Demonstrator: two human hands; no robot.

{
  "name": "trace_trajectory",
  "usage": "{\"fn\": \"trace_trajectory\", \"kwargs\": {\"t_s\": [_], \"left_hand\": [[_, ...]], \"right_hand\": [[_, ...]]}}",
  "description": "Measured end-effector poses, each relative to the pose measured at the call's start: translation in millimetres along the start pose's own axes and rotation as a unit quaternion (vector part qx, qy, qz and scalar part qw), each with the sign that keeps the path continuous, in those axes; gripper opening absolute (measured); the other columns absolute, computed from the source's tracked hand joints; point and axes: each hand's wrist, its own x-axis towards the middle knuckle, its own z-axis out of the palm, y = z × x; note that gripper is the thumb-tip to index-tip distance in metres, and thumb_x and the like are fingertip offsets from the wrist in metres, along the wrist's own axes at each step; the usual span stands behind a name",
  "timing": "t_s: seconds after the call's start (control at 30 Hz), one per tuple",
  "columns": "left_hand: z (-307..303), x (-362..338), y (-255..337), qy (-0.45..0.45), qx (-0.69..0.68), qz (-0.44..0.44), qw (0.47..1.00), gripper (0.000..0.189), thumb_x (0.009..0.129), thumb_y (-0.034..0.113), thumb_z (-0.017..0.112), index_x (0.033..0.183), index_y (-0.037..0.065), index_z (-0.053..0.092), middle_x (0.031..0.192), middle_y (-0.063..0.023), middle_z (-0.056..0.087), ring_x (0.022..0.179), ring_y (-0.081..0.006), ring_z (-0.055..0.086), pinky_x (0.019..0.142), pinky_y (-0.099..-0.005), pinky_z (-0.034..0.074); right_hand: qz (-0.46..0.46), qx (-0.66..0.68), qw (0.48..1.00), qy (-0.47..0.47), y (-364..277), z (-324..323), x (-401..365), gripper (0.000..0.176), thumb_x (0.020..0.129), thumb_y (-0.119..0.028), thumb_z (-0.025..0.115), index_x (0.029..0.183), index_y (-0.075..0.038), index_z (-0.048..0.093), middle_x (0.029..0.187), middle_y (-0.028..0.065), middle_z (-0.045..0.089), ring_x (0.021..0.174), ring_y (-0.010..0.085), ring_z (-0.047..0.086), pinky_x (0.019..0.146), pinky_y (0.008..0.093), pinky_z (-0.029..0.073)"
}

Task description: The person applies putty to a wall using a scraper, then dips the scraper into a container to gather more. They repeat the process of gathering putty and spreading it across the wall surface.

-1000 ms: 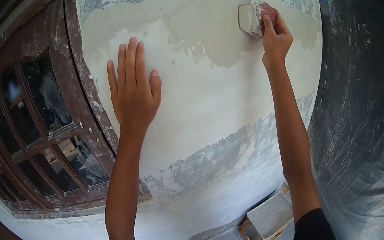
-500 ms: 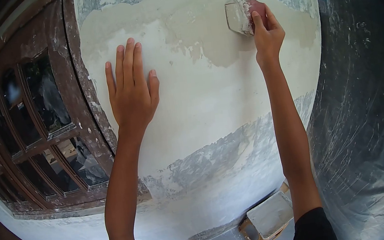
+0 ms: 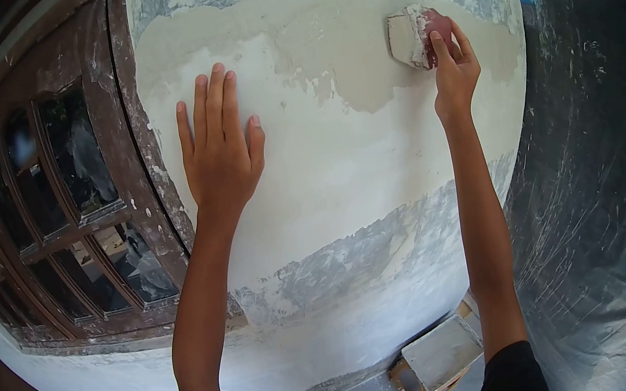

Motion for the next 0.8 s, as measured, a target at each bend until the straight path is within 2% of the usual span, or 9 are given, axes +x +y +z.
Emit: {"fn": "trace_trajectory", "kwargs": {"t_s": [0.1, 0.2, 0.23, 0.33, 0.43, 0.57, 0.63, 0.7, 0.8], "left_hand": [[-1.3, 0.3, 1.3, 0.0, -0.004, -0.001, 1.0, 0.06, 0.097, 0.017, 0.058, 0.154, 0.008, 0.041, 0.16, -0.0096, 0.042, 0.151, -0.0282, 0.035, 0.124, -0.0523, 0.022], [-1.0, 0.4, 0.3, 0.002, -0.01, 0.001, 1.0, 0.061, 0.096, 0.017, 0.058, 0.154, 0.007, 0.041, 0.16, -0.0097, 0.042, 0.151, -0.0283, 0.035, 0.124, -0.0526, 0.022], [-1.1, 0.0, -0.9, 0.002, -0.012, 0.004, 1.0, 0.061, 0.096, 0.017, 0.058, 0.154, 0.007, 0.041, 0.16, -0.0098, 0.042, 0.151, -0.0283, 0.035, 0.124, -0.0527, 0.022], [-1.0, -0.7, -0.4, 0.0, -0.01, 0.001, 1.0, 0.061, 0.096, 0.016, 0.059, 0.154, 0.007, 0.041, 0.16, -0.0098, 0.042, 0.151, -0.0283, 0.035, 0.124, -0.0526, 0.022], [0.4, -1.0, 0.4, 0.002, -0.005, -0.001, 1.0, 0.061, 0.096, 0.016, 0.058, 0.154, 0.007, 0.042, 0.16, -0.0098, 0.042, 0.151, -0.0282, 0.035, 0.124, -0.0526, 0.022], [-0.4, -0.8, 0.4, 0.0, -0.005, 0.001, 1.0, 0.061, 0.096, 0.018, 0.058, 0.154, 0.007, 0.042, 0.16, -0.0099, 0.042, 0.151, -0.028, 0.035, 0.124, -0.0526, 0.022], [-0.9, -0.7, -0.7, -0.004, -0.001, 0.002, 1.0, 0.061, 0.096, 0.019, 0.058, 0.154, 0.006, 0.041, 0.16, -0.01, 0.042, 0.151, -0.028, 0.035, 0.124, -0.0526, 0.022], [-1.1, -1.1, -0.2, -0.002, -0.001, 0.003, 1.0, 0.061, 0.096, 0.019, 0.058, 0.154, 0.006, 0.042, 0.16, -0.0101, 0.042, 0.151, -0.028, 0.036, 0.124, -0.0524, 0.022], [-0.7, -2.0, 0.6, 0.001, 0.002, 0.002, 1.0, 0.061, 0.096, 0.018, 0.058, 0.154, 0.007, 0.042, 0.16, -0.01, 0.043, 0.151, -0.0279, 0.035, 0.124, -0.0522, 0.022]], "right_hand": [[0.021, 0.018, 0.997, -0.074, -12.8, 14.1, -17.9, 0.046, 0.098, -0.013, 0.07, 0.141, -0.001, 0.058, 0.112, 0.0103, 0.074, 0.102, 0.0112, 0.065, 0.089, 0.0257, 0.051], [-0.04, -0.047, 0.98, -0.188, -14.2, 26.5, -24.8, 0.044, 0.097, -0.015, 0.071, 0.139, -0.003, 0.06, 0.104, 0.0081, 0.075, 0.094, 0.0083, 0.064, 0.082, 0.0233, 0.049], [-0.039, -0.047, 0.98, -0.189, -13.8, 26.7, -21.3, 0.044, 0.097, -0.015, 0.071, 0.139, -0.003, 0.06, 0.104, 0.0081, 0.075, 0.094, 0.0083, 0.064, 0.082, 0.0233, 0.049], [0.001, -0.009, 0.998, -0.064, -16.8, 24.4, -4.9, 0.043, 0.098, -0.011, 0.07, 0.138, -0.001, 0.058, 0.11, 0.0128, 0.074, 0.096, 0.0125, 0.068, 0.083, 0.0259, 0.054], [-0.001, 0.033, 0.999, -0.033, -22.5, 26.1, -6.2, 0.043, 0.098, -0.01, 0.069, 0.138, 0.0, 0.058, 0.112, 0.0149, 0.074, 0.1, 0.0145, 0.069, 0.085, 0.0272, 0.056], [-0.086, -0.089, 0.971, -0.203, -18.1, 44.2, -30.4, 0.043, 0.095, -0.017, 0.074, 0.135, -0.003, 0.063, 0.106, 0.0096, 0.075, 0.09, 0.0113, 0.065, 0.082, 0.0244, 0.051], [-0.126, -0.117, 0.965, -0.196, -13.8, 46.6, -25.7, 0.043, 0.095, -0.016, 0.073, 0.135, -0.002, 0.063, 0.105, 0.01, 0.074, 0.091, 0.012, 0.066, 0.083, 0.0247, 0.052], [0.002, -0.042, 0.996, -0.08, -15.7, 41.8, -12.8, 0.044, 0.097, -0.013, 0.072, 0.137, -0.001, 0.061, 0.113, 0.0126, 0.074, 0.1, 0.0127, 0.068, 0.087, 0.0259, 0.055], [-0.012, 0.018, 0.999, -0.039, -19.5, 43.3, -9.6, 0.042, 0.097, -0.012, 0.071, 0.137, 0.0, 0.061, 0.112, 0.0138, 0.073, 0.097, 0.0142, 0.069, 0.084, 0.0277, 0.056]]}}
